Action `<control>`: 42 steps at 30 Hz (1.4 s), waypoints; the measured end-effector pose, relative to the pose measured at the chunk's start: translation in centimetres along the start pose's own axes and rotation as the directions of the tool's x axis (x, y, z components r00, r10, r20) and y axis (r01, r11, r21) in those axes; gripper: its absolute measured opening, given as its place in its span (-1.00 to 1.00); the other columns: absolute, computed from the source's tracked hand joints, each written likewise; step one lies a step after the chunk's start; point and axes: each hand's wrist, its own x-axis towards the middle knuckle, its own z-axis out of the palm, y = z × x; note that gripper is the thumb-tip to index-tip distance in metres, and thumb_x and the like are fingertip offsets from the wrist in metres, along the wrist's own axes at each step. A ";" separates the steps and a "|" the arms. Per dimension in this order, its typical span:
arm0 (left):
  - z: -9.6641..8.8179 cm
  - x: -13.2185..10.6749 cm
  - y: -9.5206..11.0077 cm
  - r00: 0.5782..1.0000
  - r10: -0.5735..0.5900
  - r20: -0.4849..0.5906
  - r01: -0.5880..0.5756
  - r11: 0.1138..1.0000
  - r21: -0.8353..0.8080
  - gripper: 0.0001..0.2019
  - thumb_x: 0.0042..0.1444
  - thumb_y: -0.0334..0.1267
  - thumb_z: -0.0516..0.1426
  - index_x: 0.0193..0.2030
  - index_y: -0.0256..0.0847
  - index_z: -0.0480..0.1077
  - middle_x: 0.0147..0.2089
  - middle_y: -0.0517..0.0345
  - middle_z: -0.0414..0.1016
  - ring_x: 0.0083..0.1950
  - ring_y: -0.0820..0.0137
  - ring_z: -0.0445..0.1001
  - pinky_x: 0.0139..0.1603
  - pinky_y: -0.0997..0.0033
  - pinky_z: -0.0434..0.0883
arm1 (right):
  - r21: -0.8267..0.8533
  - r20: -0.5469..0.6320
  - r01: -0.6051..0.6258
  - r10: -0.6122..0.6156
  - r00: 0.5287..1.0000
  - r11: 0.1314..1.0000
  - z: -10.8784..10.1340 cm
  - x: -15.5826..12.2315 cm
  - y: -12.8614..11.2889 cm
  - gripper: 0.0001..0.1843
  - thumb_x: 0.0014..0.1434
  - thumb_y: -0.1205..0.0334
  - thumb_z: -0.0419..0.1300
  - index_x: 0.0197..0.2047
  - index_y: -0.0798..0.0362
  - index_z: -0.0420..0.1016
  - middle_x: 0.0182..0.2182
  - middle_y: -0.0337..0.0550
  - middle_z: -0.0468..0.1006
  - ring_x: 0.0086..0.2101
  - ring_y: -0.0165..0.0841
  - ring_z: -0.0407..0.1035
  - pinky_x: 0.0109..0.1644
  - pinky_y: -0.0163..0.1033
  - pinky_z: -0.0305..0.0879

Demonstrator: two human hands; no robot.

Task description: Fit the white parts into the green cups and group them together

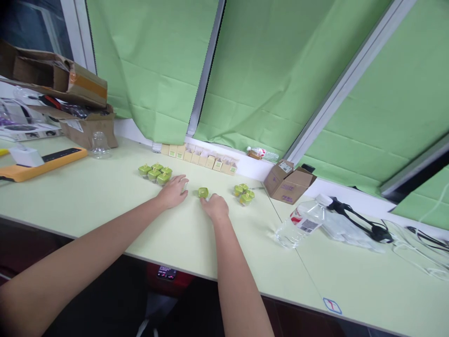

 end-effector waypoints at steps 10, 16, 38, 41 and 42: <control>0.0 0.1 0.4 0.992 0.105 0.072 -0.101 0.993 -0.057 -0.71 0.13 -0.45 0.00 -0.07 -0.17 0.43 -0.14 0.01 0.52 -0.03 0.19 0.42 -0.02 0.18 0.40 | 0.081 -0.441 0.330 -0.263 0.858 0.941 -0.2 -0.3 -1.3 -0.70 0.14 0.08 0.16 -0.12 0.08 0.42 -0.19 0.02 0.49 -0.19 -0.20 0.39 -0.08 -0.16 0.28; -0.9 0.0 1.3 0.991 0.117 0.072 -0.115 0.993 -0.019 -0.76 0.14 -0.37 0.04 -0.09 -0.16 0.45 -0.12 0.02 0.53 -0.01 0.18 0.43 0.01 0.15 0.38 | 0.222 -0.428 0.507 -0.384 0.818 0.833 0.9 -0.1 -1.6 -0.64 0.06 0.07 0.27 -0.10 0.05 0.46 -0.22 -0.07 0.50 -0.26 -0.26 0.39 -0.10 -0.16 0.34; -0.2 0.0 0.0 0.997 0.002 0.082 0.011 0.987 -0.159 -0.92 0.03 -0.26 0.20 -0.31 -0.13 0.40 0.03 0.07 0.43 0.09 0.17 0.41 0.14 0.16 0.37 | 0.332 -0.386 0.448 -0.314 0.867 0.830 1.2 0.0 -1.6 -0.62 0.03 0.16 0.26 -0.05 0.03 0.47 -0.17 -0.11 0.43 -0.39 -0.38 0.34 -0.11 -0.17 0.36; -0.8 0.1 0.5 1.000 0.007 0.028 -0.002 0.986 -0.168 -0.79 -0.01 -0.28 0.22 -0.21 -0.12 0.34 -0.03 0.08 0.43 0.05 0.18 0.40 0.05 0.17 0.39 | 0.351 -0.425 0.442 -0.281 0.861 0.825 1.1 -0.1 -1.6 -0.61 0.03 0.17 0.23 -0.03 0.03 0.45 -0.15 -0.09 0.41 -0.34 -0.34 0.35 -0.11 -0.17 0.35; -1.0 0.2 0.7 1.000 0.005 0.013 -0.003 0.985 -0.173 -0.75 -0.02 -0.29 0.23 -0.17 -0.12 0.32 -0.04 0.09 0.43 0.04 0.18 0.40 0.03 0.18 0.39 | 0.358 -0.439 0.439 -0.266 0.858 0.824 1.0 -0.1 -1.6 -0.61 0.03 0.17 0.22 -0.03 0.04 0.45 -0.15 -0.08 0.40 -0.31 -0.33 0.36 -0.10 -0.16 0.35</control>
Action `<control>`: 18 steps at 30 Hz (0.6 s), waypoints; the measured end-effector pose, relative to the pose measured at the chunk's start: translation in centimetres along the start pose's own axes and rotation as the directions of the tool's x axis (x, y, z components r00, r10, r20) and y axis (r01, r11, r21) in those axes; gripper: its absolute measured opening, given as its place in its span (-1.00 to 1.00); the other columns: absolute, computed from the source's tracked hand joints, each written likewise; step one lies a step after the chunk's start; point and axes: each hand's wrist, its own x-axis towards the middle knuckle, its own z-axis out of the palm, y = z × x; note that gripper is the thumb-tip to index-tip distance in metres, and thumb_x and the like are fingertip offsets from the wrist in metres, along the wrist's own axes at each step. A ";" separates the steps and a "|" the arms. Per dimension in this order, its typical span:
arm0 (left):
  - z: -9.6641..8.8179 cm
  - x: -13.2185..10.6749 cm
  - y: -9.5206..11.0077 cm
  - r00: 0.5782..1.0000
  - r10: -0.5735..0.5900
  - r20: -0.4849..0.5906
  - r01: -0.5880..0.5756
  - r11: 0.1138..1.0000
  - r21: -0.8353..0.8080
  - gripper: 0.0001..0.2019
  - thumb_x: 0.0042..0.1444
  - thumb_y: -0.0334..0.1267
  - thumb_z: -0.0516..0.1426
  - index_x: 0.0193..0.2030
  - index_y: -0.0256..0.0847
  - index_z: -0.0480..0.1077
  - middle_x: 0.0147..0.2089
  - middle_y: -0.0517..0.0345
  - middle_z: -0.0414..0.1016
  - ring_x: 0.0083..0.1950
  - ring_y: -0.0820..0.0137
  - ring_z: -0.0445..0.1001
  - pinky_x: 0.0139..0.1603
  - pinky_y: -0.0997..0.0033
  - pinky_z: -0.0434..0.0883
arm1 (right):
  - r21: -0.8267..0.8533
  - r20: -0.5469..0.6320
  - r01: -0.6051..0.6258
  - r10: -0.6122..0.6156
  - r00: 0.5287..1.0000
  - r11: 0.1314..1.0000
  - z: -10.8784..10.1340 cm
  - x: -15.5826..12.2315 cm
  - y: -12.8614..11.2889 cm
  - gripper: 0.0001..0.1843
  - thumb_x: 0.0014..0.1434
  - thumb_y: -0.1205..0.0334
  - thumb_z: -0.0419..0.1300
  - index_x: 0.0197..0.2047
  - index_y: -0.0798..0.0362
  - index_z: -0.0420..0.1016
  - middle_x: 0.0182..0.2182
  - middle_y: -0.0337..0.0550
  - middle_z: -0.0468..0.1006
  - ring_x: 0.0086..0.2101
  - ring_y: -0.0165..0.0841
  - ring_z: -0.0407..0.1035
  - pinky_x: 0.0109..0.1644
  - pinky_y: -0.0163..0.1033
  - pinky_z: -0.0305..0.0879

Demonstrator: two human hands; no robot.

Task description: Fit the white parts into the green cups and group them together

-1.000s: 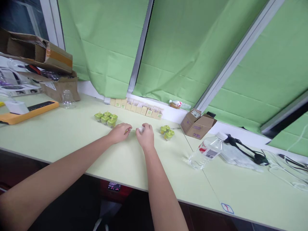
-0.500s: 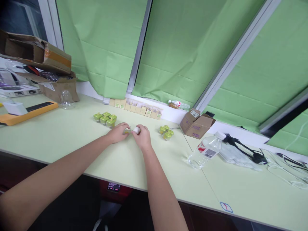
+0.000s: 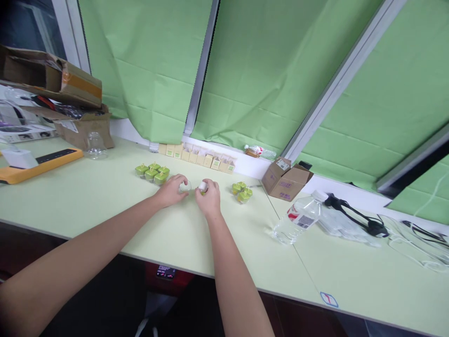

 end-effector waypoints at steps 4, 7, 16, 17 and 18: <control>-0.4 0.0 0.8 0.999 0.019 -0.031 -0.020 0.999 -0.041 -0.63 -0.01 -0.29 0.23 -0.05 -0.09 0.27 0.00 0.10 0.42 0.06 0.20 0.38 0.03 0.21 0.38 | 0.007 -0.067 -0.028 0.028 0.997 1.000 -0.2 0.2 -0.1 -0.64 0.03 0.17 0.19 -0.07 0.04 0.44 -0.16 -0.07 0.42 -0.27 -0.29 0.35 -0.07 -0.14 0.33; -0.3 -0.1 0.8 0.999 0.033 -0.034 -0.034 0.999 -0.027 -0.63 0.02 -0.27 0.21 -0.02 -0.08 0.27 0.04 0.10 0.41 0.10 0.20 0.38 0.06 0.22 0.37 | 0.001 -0.096 -0.051 0.050 0.994 0.999 -0.3 0.3 0.0 -0.64 0.02 0.16 0.19 -0.08 0.04 0.43 -0.17 -0.07 0.44 -0.26 -0.27 0.35 -0.06 -0.13 0.32; 0.3 -0.2 -0.6 0.996 -0.089 0.021 0.087 0.990 0.108 -0.65 0.08 -0.18 0.17 0.02 -0.11 0.29 0.07 0.01 0.39 0.11 0.14 0.38 0.09 0.16 0.36 | 0.157 -0.035 -0.318 0.327 0.945 0.935 -0.4 0.6 0.7 -0.64 0.13 -0.04 0.16 -0.10 0.02 0.34 -0.29 -0.14 0.49 -0.38 -0.29 0.44 -0.29 -0.18 0.39; 0.3 -0.2 -0.6 0.995 -0.097 0.027 0.093 0.989 0.118 -0.65 0.08 -0.18 0.17 0.03 -0.12 0.30 0.07 0.00 0.39 0.11 0.13 0.38 0.09 0.15 0.36 | 0.228 0.003 -0.373 0.382 0.924 0.900 -0.3 0.7 0.7 -0.64 0.14 -0.05 0.16 -0.11 0.01 0.31 -0.26 -0.14 0.49 -0.41 -0.31 0.45 -0.37 -0.20 0.40; 0.3 -0.2 -0.7 0.994 -0.103 0.032 0.098 0.987 0.125 -0.65 0.09 -0.18 0.16 0.03 -0.12 0.30 0.07 -0.01 0.39 0.11 0.12 0.38 0.08 0.14 0.37 | 0.300 0.050 -0.428 0.434 0.900 0.853 -0.2 0.8 0.7 -0.64 0.15 -0.05 0.16 -0.11 0.00 0.29 -0.22 -0.13 0.47 -0.44 -0.33 0.46 -0.44 -0.23 0.40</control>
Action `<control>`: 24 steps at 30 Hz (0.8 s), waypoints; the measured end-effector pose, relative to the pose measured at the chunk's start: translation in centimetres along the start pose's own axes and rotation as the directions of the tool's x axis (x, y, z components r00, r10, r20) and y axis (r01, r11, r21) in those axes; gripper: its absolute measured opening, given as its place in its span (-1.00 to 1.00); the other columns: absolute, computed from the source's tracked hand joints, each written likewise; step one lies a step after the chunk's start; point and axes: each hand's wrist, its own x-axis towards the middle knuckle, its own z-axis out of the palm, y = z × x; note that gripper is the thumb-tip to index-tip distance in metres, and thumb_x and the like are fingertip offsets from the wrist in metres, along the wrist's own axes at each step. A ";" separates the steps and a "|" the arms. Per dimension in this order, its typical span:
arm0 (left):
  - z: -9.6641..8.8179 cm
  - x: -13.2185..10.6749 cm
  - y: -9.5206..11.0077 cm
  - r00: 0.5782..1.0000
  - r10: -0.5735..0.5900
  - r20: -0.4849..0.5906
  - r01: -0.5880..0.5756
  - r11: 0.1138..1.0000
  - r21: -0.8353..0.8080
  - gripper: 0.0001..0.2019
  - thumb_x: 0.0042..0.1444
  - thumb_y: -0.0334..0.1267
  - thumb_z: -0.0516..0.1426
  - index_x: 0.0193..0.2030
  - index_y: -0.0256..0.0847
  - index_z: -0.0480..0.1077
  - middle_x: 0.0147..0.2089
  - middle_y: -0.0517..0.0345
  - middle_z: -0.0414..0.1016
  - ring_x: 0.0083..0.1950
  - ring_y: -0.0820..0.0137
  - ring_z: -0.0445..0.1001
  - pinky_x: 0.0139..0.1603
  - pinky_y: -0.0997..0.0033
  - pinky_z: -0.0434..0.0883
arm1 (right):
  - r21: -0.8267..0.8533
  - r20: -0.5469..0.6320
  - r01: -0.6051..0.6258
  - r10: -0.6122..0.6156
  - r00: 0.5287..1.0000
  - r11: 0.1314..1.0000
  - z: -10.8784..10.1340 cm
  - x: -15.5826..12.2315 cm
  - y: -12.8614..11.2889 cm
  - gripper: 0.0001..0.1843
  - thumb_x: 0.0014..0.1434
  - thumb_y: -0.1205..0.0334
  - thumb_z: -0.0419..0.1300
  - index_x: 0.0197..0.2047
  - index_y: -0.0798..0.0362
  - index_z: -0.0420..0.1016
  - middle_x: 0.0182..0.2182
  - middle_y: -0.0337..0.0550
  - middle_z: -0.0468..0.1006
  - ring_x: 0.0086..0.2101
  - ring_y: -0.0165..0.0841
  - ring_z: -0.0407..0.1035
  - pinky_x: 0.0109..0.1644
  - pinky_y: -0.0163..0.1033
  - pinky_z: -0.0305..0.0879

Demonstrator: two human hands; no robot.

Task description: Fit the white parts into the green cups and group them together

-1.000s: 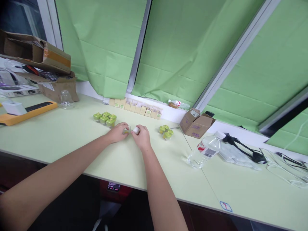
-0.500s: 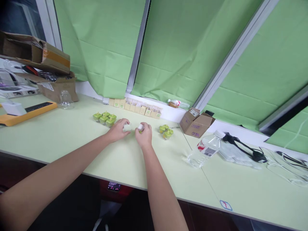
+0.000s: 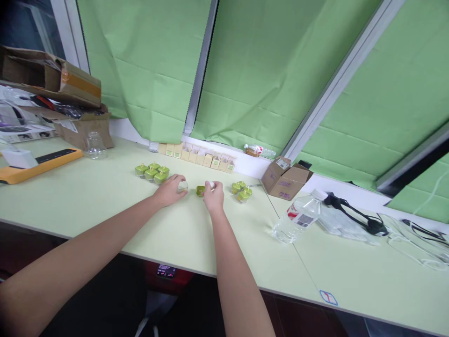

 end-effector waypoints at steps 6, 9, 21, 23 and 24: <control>0.0 0.0 -0.1 1.000 0.022 0.000 -0.022 0.999 0.029 -0.64 0.12 -0.20 0.14 0.07 -0.12 0.30 0.10 -0.02 0.39 0.14 0.11 0.37 0.09 0.13 0.37 | 0.289 0.153 -0.289 0.254 0.955 0.913 0.4 0.4 0.2 -0.72 0.28 -0.03 0.06 -0.10 -0.02 0.20 -0.19 -0.14 0.42 -0.52 -0.39 0.49 -0.58 -0.27 0.41; 0.1 0.0 -0.1 1.000 0.016 0.007 -0.016 1.000 0.022 -0.63 0.12 -0.18 0.14 0.08 -0.13 0.30 0.11 -0.02 0.38 0.14 0.11 0.37 0.09 0.13 0.37 | 0.367 0.210 -0.366 0.307 0.928 0.855 0.5 0.6 0.5 -0.72 0.32 -0.02 0.00 -0.05 -0.02 0.17 -0.23 -0.16 0.44 -0.52 -0.37 0.50 -0.53 -0.25 0.43; -0.6 -0.1 0.9 0.995 0.074 -0.065 -0.073 0.997 0.006 -0.69 0.17 -0.20 0.09 0.06 -0.15 0.30 0.10 0.00 0.39 0.16 0.12 0.34 0.16 0.10 0.33 | 0.525 0.314 -0.453 0.331 0.890 0.721 1.0 2.3 1.8 -0.74 0.34 -0.01 -0.04 -0.11 0.02 0.12 -0.39 -0.19 0.42 -0.45 -0.24 0.55 -0.27 -0.01 0.56; -0.7 -0.1 1.1 0.994 0.081 -0.080 -0.081 0.997 0.002 -0.69 0.18 -0.20 0.08 0.06 -0.16 0.30 0.10 0.00 0.39 0.16 0.13 0.34 0.17 0.11 0.32 | 0.525 0.321 -0.455 0.328 0.889 0.719 0.9 2.2 1.7 -0.75 0.34 0.00 -0.04 -0.14 0.01 0.12 -0.40 -0.18 0.43 -0.45 -0.23 0.56 -0.26 0.00 0.56; -0.8 -0.1 1.3 0.992 0.086 -0.089 -0.086 0.996 0.000 -0.69 0.18 -0.21 0.08 0.06 -0.16 0.30 0.10 0.00 0.40 0.16 0.14 0.34 0.18 0.12 0.32 | 0.529 0.323 -0.456 0.327 0.888 0.716 0.9 2.1 1.6 -0.76 0.34 0.00 -0.04 -0.15 0.01 0.12 -0.40 -0.18 0.43 -0.45 -0.23 0.56 -0.26 0.00 0.56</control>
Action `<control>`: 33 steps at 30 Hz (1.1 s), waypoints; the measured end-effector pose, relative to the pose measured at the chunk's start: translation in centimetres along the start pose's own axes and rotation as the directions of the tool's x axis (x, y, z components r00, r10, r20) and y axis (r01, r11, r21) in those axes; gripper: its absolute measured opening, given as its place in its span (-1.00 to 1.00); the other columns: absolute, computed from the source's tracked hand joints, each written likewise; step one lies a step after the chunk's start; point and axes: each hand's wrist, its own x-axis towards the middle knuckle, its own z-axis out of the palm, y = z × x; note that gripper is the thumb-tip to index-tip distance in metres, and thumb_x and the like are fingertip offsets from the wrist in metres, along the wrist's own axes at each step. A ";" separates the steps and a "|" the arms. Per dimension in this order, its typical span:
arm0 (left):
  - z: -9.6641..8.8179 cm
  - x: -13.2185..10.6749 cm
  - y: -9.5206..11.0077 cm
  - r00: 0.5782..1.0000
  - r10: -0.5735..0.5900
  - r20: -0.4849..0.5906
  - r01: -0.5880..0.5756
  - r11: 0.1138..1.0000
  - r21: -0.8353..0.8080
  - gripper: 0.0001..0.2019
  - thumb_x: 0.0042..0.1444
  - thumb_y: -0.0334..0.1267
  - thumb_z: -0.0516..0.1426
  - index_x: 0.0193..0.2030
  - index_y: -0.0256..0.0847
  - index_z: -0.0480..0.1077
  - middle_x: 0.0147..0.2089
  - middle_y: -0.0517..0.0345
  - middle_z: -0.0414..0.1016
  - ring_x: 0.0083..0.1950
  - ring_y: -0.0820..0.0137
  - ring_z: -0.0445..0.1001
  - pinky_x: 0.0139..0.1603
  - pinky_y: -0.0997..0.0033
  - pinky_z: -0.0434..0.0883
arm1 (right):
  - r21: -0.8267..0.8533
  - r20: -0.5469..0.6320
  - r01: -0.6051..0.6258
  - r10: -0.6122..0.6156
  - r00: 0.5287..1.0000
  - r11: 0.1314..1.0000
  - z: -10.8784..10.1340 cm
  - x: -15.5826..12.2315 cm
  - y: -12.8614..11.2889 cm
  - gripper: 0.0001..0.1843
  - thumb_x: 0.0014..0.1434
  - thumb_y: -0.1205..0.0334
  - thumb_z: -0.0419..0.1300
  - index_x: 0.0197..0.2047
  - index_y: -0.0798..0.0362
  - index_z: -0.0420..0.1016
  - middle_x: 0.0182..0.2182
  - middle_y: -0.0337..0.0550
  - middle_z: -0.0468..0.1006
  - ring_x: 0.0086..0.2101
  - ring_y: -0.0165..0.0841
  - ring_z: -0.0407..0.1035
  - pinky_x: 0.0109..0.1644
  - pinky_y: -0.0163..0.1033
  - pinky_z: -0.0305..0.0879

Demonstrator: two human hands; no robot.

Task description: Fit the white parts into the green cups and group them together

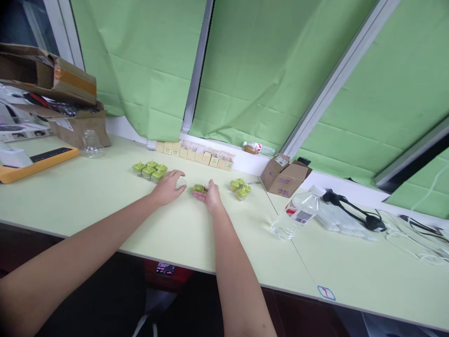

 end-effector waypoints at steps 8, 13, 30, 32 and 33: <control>-0.6 0.1 1.1 0.998 0.017 -0.055 -0.020 0.998 -0.051 -0.68 0.19 -0.23 0.06 0.09 -0.15 0.29 0.11 0.02 0.40 0.15 0.17 0.35 0.19 0.14 0.31 | 0.089 -0.022 0.024 -0.022 1.000 0.996 -0.2 -0.4 -0.3 -0.76 0.36 -0.01 -0.06 -0.12 -0.01 0.13 -0.39 -0.21 0.40 -0.41 -0.24 0.56 -0.21 0.01 0.57; -0.7 0.1 1.4 0.996 0.057 -0.063 -0.061 0.997 -0.052 -0.70 0.20 -0.24 0.06 0.07 -0.17 0.29 0.09 0.02 0.41 0.13 0.18 0.36 0.17 0.16 0.32 | 0.099 -0.034 0.025 -0.022 0.999 0.995 -0.2 -0.9 -0.5 -0.76 0.36 0.01 -0.07 -0.12 0.01 0.14 -0.40 -0.23 0.37 -0.41 -0.25 0.55 -0.23 -0.03 0.57; -4.3 -0.4 6.7 0.989 0.143 -0.049 -0.149 0.973 -0.177 -0.72 0.25 -0.21 0.00 0.04 -0.14 0.37 0.08 -0.05 0.44 0.16 0.12 0.35 0.15 0.04 0.31 | 0.097 -0.091 0.051 -0.042 0.995 0.994 -0.2 -1.1 -0.6 -0.76 0.35 0.01 -0.08 -0.11 0.00 0.16 -0.41 -0.25 0.39 -0.47 -0.31 0.51 -0.25 -0.08 0.54; -3.4 -4.5 10.2 0.942 0.292 0.164 -0.218 0.907 -0.361 -0.75 0.25 -0.15 0.00 -0.04 -0.06 0.42 -0.07 -0.01 0.51 -0.01 0.15 0.44 -0.02 0.08 0.39 | 0.088 -0.098 0.031 -0.022 0.995 0.996 -0.3 -1.1 -0.7 -0.73 0.35 -0.01 -0.09 -0.09 0.03 0.16 -0.39 -0.20 0.44 -0.46 -0.29 0.52 -0.28 -0.11 0.53; -2.1 -7.6 12.0 0.865 0.425 0.265 -0.265 0.837 -0.478 -0.78 0.24 -0.12 0.02 -0.09 -0.01 0.45 -0.15 0.02 0.53 -0.10 0.18 0.47 -0.10 0.12 0.42 | 0.089 -0.096 0.023 -0.015 0.995 0.996 -0.3 -1.0 -0.7 -0.71 0.35 -0.02 -0.09 -0.08 0.04 0.15 -0.37 -0.17 0.45 -0.45 -0.28 0.52 -0.28 -0.10 0.53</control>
